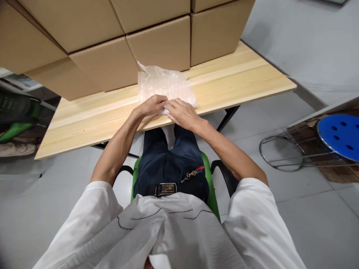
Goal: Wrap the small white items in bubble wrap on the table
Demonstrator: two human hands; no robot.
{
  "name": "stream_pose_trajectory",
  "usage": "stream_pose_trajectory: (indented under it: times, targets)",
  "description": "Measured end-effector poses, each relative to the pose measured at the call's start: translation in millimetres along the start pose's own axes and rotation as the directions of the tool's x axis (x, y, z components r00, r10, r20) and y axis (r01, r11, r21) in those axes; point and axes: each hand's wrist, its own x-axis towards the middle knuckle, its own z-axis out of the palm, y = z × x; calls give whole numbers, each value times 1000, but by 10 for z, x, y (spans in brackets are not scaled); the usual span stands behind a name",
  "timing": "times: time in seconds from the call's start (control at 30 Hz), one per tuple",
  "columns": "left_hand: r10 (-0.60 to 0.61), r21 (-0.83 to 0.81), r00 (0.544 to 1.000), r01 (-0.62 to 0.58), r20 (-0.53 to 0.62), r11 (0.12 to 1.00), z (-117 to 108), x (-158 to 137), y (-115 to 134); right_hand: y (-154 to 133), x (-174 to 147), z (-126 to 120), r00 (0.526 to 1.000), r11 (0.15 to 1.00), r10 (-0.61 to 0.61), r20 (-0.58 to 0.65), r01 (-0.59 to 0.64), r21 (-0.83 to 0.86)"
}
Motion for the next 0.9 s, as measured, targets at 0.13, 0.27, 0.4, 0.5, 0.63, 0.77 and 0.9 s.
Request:
stream_pose_trajectory:
  times: [0.13,0.27,0.4,0.5,0.63,0.77,0.9]
  targets:
    - [5,-47,1000,-4,25,999,-84,-73,-62,-38,46,85,999,1000,3,46,-2,-23]
    - [23,-79,999,-19,49,997,-230,-282,-145,18,52,79,997,999,11,71,-8,-37]
    - [2,-137,999,3,36,991,-329,-455,-274,31,80,104,998,999,30,53,-28,-36]
    - [-110,-268,994,109,11,957,-369,-519,-365,40,100,125,998,999,38,50,-38,-8]
    - [-282,-426,959,250,-12,869,-427,-557,-450,71,107,143,998,999,26,63,-28,36]
    - [-330,-387,941,277,-77,879,-543,-668,-591,96,94,160,998,998,26,65,-29,48]
    - [-391,-129,881,369,-267,920,-669,-930,-745,102,92,161,995,997,59,81,-62,44]
